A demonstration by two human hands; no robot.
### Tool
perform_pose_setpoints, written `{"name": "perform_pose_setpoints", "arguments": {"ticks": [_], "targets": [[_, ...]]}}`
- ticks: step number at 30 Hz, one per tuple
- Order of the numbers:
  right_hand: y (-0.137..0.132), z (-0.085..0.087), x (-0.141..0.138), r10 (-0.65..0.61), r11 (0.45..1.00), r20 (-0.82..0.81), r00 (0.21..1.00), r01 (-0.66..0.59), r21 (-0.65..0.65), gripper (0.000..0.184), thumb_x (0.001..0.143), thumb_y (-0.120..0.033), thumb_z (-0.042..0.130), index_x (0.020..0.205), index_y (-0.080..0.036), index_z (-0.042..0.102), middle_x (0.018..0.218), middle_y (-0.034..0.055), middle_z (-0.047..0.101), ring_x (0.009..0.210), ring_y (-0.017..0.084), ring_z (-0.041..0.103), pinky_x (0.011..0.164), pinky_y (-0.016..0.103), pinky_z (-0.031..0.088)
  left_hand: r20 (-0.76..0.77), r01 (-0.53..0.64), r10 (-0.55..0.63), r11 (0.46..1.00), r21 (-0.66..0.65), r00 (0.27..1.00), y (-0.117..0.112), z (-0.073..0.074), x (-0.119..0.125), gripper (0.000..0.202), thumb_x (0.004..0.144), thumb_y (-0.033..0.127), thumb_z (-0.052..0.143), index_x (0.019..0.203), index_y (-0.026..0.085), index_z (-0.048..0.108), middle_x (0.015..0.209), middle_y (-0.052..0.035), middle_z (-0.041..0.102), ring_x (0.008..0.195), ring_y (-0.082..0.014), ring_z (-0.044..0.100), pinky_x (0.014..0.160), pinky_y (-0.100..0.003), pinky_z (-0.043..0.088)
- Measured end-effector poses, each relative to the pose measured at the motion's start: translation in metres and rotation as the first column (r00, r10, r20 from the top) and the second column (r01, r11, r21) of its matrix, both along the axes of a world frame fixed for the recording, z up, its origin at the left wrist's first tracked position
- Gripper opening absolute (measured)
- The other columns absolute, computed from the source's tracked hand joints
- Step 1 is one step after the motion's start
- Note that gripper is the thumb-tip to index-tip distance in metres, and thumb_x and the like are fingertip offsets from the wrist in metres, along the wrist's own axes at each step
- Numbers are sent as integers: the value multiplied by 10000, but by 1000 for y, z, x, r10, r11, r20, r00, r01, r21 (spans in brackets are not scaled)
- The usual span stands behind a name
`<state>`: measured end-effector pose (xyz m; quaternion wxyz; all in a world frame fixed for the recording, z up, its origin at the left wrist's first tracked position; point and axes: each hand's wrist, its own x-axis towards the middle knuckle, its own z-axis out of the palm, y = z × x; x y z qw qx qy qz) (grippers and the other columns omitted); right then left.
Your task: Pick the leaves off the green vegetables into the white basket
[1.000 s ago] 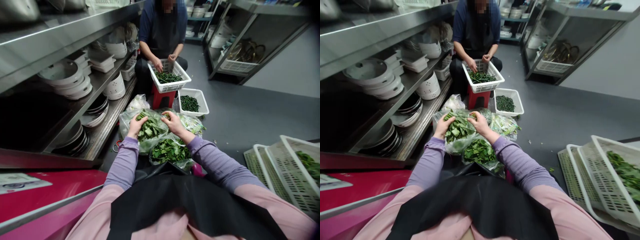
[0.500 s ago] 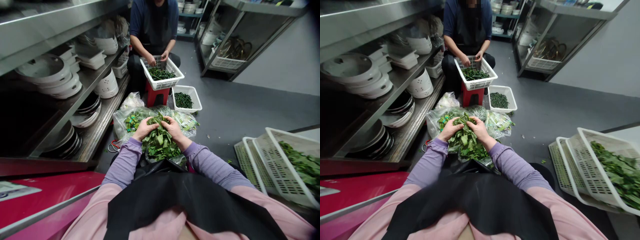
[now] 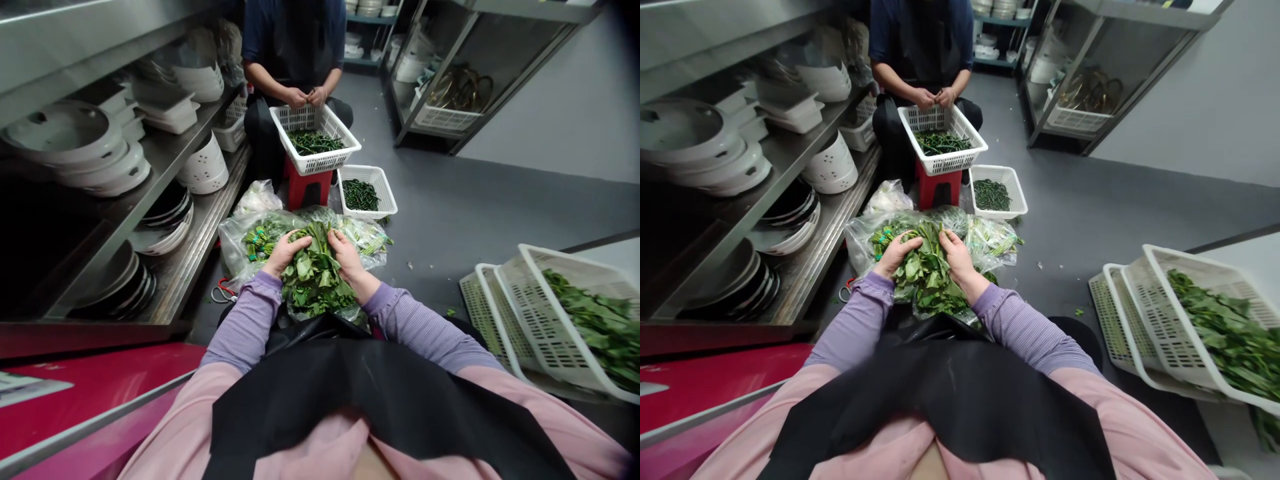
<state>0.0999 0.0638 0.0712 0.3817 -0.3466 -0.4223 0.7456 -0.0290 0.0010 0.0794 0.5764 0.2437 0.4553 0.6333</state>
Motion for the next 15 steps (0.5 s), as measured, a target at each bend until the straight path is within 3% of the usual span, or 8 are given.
{"name": "perform_pose_setpoints", "arguments": {"ticks": [3,5,8,11,15], "targets": [[-1,0,0,-31,998,61,998,28,58,414,617,-508,680,903,-234,558,814,-2,670,840,189,622,756,335,498,9,-18,18,1000,22,1000,1,-1,5,456,566,361,779,918,136,596,771,-17,651,716,-150,616,750,-299,473],[-4,2,0,-43,984,137,990,19,176,380,619,-463,692,887,-214,588,809,-1,661,786,168,606,752,317,487,-7,-35,35,999,40,999,2,-3,8,500,529,362,803,920,130,594,799,-22,654,742,-150,613,763,-290,465],[-7,6,0,-30,933,245,969,-61,355,313,629,-399,700,851,-191,624,799,2,647,738,143,576,741,292,468,21,-46,46,999,17,999,2,-6,12,483,512,351,814,880,127,596,765,-18,648,710,-147,609,743,-289,465],[-7,11,2,-18,894,285,958,-113,434,291,687,-401,651,892,-195,633,844,16,649,760,149,570,748,296,459,108,-34,35,999,-11,993,1,-6,11,412,574,364,776,871,138,601,713,-15,642,657,-151,612,703,-304,476],[-3,13,7,-126,846,347,930,-82,527,244,765,-386,555,893,-191,626,852,33,637,764,157,549,760,312,445,138,-90,92,996,-19,986,2,-5,7,394,589,348,758,886,137,608,734,-26,661,668,-158,625,713,-314,485]]}}
